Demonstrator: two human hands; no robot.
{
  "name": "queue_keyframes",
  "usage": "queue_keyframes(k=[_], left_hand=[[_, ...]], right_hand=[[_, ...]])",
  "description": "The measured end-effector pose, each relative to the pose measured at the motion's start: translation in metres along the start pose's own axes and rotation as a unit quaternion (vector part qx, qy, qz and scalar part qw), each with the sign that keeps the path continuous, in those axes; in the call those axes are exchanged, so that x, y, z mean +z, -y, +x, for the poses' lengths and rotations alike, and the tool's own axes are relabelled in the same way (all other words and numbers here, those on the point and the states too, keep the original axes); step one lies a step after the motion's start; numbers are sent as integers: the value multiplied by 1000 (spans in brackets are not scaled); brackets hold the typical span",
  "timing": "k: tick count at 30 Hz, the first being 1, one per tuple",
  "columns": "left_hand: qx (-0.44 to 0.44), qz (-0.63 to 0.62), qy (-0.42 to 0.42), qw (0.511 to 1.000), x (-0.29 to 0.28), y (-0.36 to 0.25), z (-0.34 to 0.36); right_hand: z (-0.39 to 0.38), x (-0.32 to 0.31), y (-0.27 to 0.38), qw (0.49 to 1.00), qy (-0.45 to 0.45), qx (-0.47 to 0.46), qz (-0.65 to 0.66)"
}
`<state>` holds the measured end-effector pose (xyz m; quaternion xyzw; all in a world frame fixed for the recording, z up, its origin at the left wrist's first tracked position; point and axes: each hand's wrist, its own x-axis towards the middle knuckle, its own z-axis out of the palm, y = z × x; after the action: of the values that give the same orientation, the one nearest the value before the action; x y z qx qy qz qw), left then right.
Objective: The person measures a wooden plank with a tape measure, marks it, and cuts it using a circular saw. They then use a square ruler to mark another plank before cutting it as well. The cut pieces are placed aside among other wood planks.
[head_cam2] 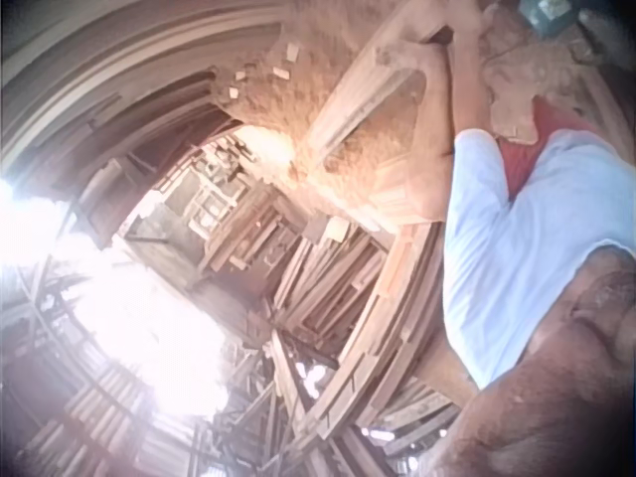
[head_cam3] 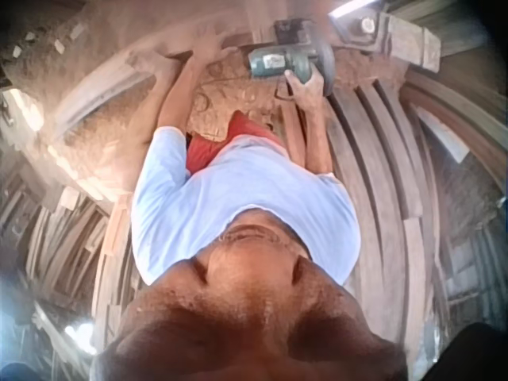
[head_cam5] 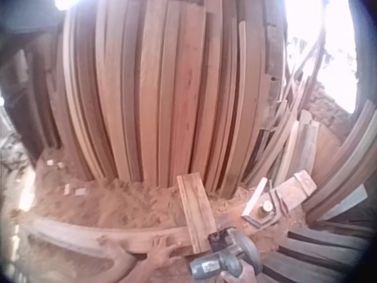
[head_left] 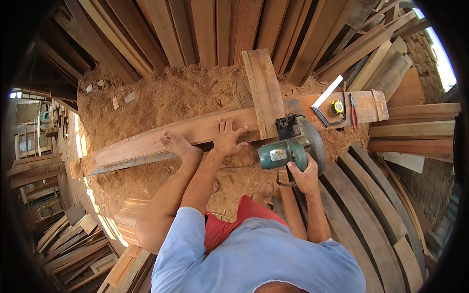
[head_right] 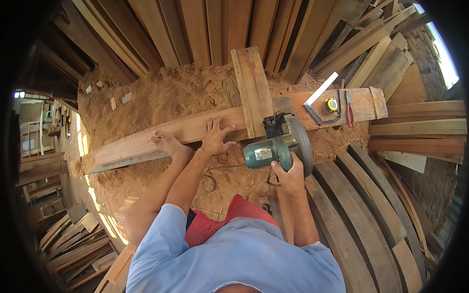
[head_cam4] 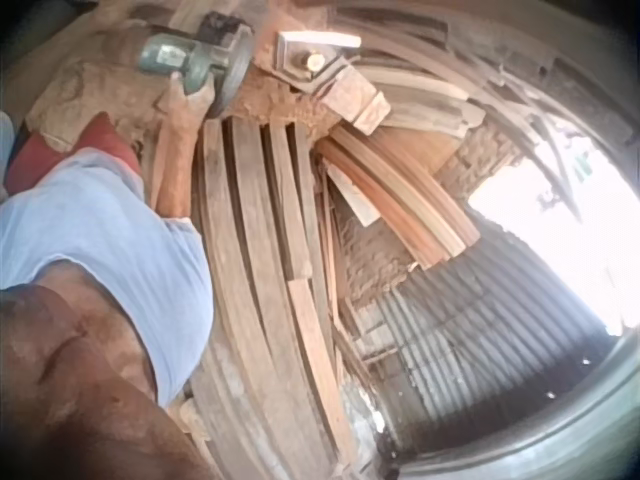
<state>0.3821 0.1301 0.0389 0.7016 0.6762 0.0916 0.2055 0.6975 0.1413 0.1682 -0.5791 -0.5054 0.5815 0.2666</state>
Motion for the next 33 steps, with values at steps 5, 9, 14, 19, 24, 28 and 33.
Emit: queue_keyframes(k=[5,9,14,19,24,28,33], left_hand=[[-3,4,-3,1000,1,1,-1],[-4,9,0,1000,-2,-1,0],[7,29,-7,1000,1,3,-1],[-14,35,9,999,-7,-5,0],[-13,19,-1,1000,-5,-3,-1],[-11,10,-9,1000,-3,-2,0],[-2,1,-24,1000,-1,0,-1]], right_hand=[[1,11,-9,999,-29,-11,-6],[1,18,-10,999,-22,-13,-38],[-4,22,-18,998,-3,-13,-66],[-4,29,-30,999,4,-7,-42],[-2,36,-32,999,14,-7,-31],[0,41,-26,999,23,-24,-24],[-1,46,-29,1000,26,-16,2]])
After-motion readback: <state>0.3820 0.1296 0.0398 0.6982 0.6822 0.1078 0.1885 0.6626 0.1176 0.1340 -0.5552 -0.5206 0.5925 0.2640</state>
